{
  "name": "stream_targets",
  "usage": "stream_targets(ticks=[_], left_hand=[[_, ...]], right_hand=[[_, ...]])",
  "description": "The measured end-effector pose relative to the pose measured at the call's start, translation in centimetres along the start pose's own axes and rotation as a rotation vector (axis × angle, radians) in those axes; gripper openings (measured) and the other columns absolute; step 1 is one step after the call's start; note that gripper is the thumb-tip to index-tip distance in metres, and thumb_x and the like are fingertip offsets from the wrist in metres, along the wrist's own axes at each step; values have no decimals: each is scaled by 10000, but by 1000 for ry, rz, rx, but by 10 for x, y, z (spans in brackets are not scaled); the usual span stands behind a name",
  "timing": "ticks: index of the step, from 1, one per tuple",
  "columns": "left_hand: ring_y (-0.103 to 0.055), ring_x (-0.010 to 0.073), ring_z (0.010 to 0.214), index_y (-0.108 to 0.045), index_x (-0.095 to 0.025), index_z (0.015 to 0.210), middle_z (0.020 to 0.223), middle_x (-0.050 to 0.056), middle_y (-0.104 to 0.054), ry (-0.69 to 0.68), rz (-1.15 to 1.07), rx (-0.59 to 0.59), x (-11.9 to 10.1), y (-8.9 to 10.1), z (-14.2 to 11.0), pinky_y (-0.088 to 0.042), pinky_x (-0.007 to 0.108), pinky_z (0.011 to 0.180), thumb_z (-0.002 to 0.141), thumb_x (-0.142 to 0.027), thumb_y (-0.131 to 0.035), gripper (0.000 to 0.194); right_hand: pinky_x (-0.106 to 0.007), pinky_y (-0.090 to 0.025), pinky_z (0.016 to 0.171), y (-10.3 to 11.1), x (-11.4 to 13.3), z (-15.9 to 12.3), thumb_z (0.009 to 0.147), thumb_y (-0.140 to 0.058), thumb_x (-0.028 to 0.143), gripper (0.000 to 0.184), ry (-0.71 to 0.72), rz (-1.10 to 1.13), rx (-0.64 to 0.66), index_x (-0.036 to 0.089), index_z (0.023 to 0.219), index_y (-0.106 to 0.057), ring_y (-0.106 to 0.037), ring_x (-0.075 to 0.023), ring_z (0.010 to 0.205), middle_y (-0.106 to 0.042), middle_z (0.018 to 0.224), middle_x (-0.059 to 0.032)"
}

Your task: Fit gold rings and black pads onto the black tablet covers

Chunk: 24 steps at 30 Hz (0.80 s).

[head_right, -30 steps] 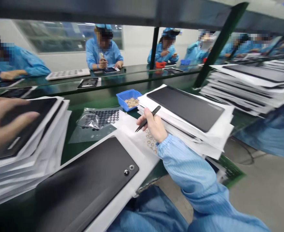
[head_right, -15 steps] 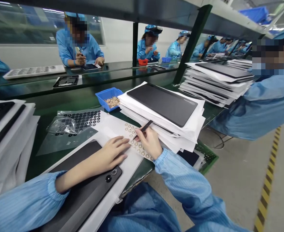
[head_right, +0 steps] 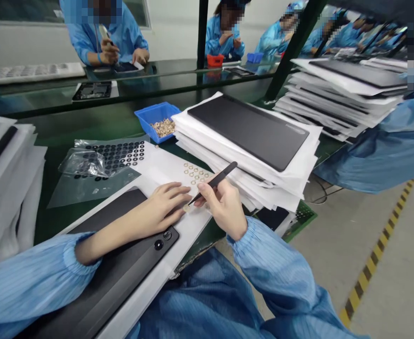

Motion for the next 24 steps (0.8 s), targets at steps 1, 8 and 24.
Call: stream_targets(ticks=[1, 8, 24], left_hand=[[-405, 296, 1277, -581, -113, 1170, 1317, 146, -534, -5, -11, -10, 1, 1, -1, -364, 476, 1076, 951, -214, -403, 300], [-447, 203, 1260, -566, -115, 1154, 1246, 124, -571, 122, -169, -179, -15, 13, -54, -412, 370, 1074, 966, -149, -383, 265], [-353, 315, 1277, -531, -158, 1233, 1223, 137, -520, -10, 25, -18, -42, 14, -96, -419, 532, 1051, 936, -139, -413, 320]], right_hand=[[-312, -558, 541, -5, 5, -9, 797, -620, 570, 373, -34, 24, 32, 211, 784, -517, -670, -189, 523, -657, 571, -3], [-265, -549, 447, -40, 0, -46, 814, -607, 545, 367, -240, 176, 64, 193, 811, -502, -624, -150, 427, -641, 521, 13], [-286, -537, 453, -42, -8, -51, 890, -558, 438, 226, -183, 13, -25, 234, 799, -522, -612, -157, 431, -632, 529, 7]])
Point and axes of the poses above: each hand's wrist, its own z-axis towards the middle knuckle, its own y-axis out of the back of the hand, x = y × z, the point moved 1 cm from there along z, towards the middle knuckle
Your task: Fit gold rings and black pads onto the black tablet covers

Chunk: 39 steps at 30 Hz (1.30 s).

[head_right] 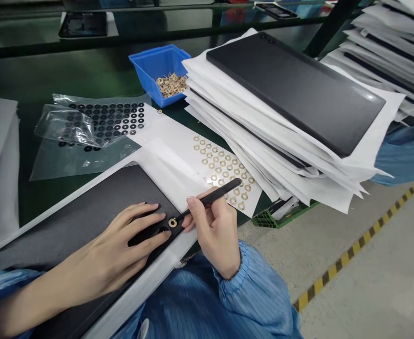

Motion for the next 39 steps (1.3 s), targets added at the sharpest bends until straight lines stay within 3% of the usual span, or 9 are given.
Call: stream_targets(ticks=[32, 39], left_hand=[[-344, 303, 1258, -501, -89, 1236, 1234, 138, -505, 6, -20, 11, -1, -2, 4, -387, 524, 1058, 929, -86, -427, 316], [-366, 298, 1231, -493, -64, 1265, 1231, 142, -517, 30, 21, -4, -3, -3, 6, -403, 509, 1041, 947, -110, -415, 331]], right_hand=[[-223, -490, 419, 1, -3, -2, 929, -524, 321, 174, 137, -98, 10, 202, 803, -504, -578, -107, 406, -591, 529, 29], [-220, -483, 448, -1, -1, -3, 923, -512, 209, 140, 318, -221, -32, 190, 786, -526, -576, -94, 455, -557, 595, 19]])
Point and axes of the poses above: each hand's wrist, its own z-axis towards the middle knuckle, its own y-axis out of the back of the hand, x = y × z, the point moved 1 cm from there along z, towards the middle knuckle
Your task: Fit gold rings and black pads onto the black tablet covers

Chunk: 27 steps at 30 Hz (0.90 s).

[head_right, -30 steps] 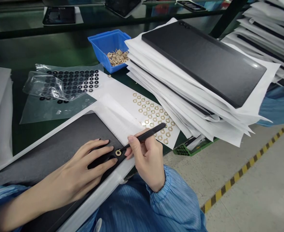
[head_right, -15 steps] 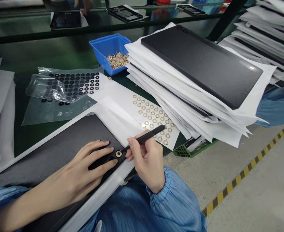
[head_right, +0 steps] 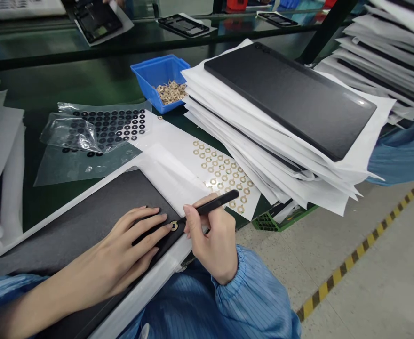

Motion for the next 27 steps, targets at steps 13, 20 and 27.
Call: stream_targets(ticks=[13, 20, 27], left_hand=[[-395, 300, 1190, -499, -112, 1281, 1234, 133, -528, 47, 91, 7, -3, -5, 1, -406, 532, 1005, 916, -85, -427, 373], [-408, 298, 1178, -498, -126, 1287, 1260, 127, -532, 29, 90, -7, -1, -5, 3, -415, 542, 987, 898, -61, -427, 401], [-424, 283, 1175, -533, -102, 1199, 1204, 141, -546, 28, 34, -74, -1, -5, 0, -440, 522, 995, 900, -60, -450, 313]], right_hand=[[-224, -518, 480, 2, -3, -6, 947, -474, 202, 99, 15, 236, 0, 180, 866, -526, -600, -94, 498, -552, 663, 20], [-220, -529, 475, -1, -6, -6, 927, -494, 189, 67, 93, 211, 29, 169, 871, -525, -598, -92, 528, -529, 739, 3], [-217, -494, 467, 1, -4, -3, 926, -482, 178, 99, 162, 133, 37, 176, 831, -510, -582, -90, 481, -538, 666, 18]])
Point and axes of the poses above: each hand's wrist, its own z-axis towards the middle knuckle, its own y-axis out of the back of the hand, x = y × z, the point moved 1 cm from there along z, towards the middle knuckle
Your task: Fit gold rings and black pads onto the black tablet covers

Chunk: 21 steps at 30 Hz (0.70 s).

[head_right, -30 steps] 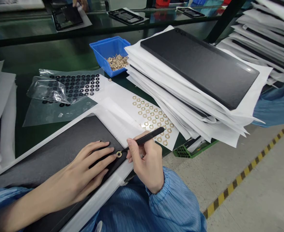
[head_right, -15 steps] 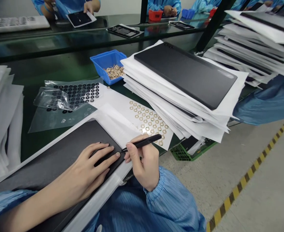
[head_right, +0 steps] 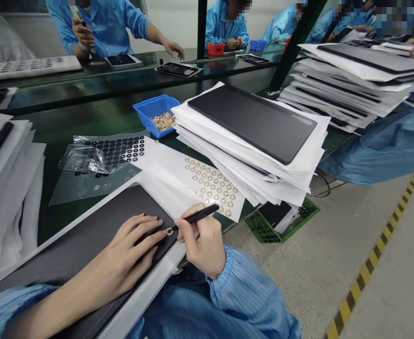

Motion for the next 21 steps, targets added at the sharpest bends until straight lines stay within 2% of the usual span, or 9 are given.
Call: stream_targets(ticks=[5, 7, 10, 13, 15, 17, 19, 21], left_hand=[[-430, 255, 1165, -536, -91, 1147, 1167, 130, -552, 19, -24, -55, 1, -1, 2, -447, 451, 1009, 923, -69, -441, 244], [-431, 256, 1161, -543, -94, 1130, 1165, 128, -550, 16, -26, -55, 2, -1, 2, -449, 438, 1003, 929, -76, -430, 231], [-437, 256, 1153, -561, -105, 1113, 1154, 121, -552, 28, -36, -28, 2, -1, 1, -449, 430, 995, 934, -91, -420, 228], [-442, 256, 1153, -574, -116, 1106, 1161, 116, -551, 44, -55, -7, 2, 0, 2, -446, 424, 993, 936, -108, -407, 238], [-448, 254, 1152, -577, -125, 1103, 1168, 113, -553, 50, -60, 8, 2, 1, 2, -451, 412, 985, 926, -108, -408, 245], [-460, 253, 1146, -579, -133, 1105, 1171, 111, -559, 50, -51, 24, 2, 3, 2, -456, 402, 975, 910, -108, -423, 250], [-475, 250, 1134, -584, -139, 1100, 1161, 109, -568, 40, -33, 17, 4, 6, 1, -458, 393, 969, 900, -114, -437, 250], [-489, 240, 1120, -594, -151, 1081, 1148, 101, -578, 46, -9, -20, 8, 9, -3, -459, 378, 962, 899, -126, -446, 235]], right_hand=[[-245, -480, 468, 3, -2, -3, 942, -474, 234, 132, -55, 137, 90, 180, 826, -508, -585, -108, 465, -555, 628, 20], [-253, -477, 465, 6, -1, -2, 953, -462, 265, 162, -91, 201, 89, 183, 820, -504, -583, -112, 459, -561, 622, 21], [-270, -489, 502, 14, 8, 15, 949, -478, 304, 204, -66, 123, 53, 178, 797, -527, -598, -123, 489, -580, 620, 11], [-282, -495, 541, 22, 23, 67, 919, -528, 352, 216, 91, -58, -5, 176, 795, -549, -608, -138, 515, -596, 590, 6], [-279, -503, 557, 20, 31, 117, 900, -544, 384, 208, 218, -102, -86, 189, 829, -532, -621, -140, 526, -605, 618, 10], [-283, -520, 617, 10, 32, 170, 905, -522, 376, 183, 326, -137, -141, 197, 871, -510, -653, -153, 602, -626, 696, -10], [-304, -524, 693, -7, 25, 216, 938, -434, 321, 150, 360, -212, -144, 186, 931, -499, -669, -176, 700, -647, 805, -60], [-344, -502, 791, -24, 14, 249, 902, -449, 223, 74, 315, -406, -22, 175, 905, -505, -657, -215, 805, -653, 863, -106]])
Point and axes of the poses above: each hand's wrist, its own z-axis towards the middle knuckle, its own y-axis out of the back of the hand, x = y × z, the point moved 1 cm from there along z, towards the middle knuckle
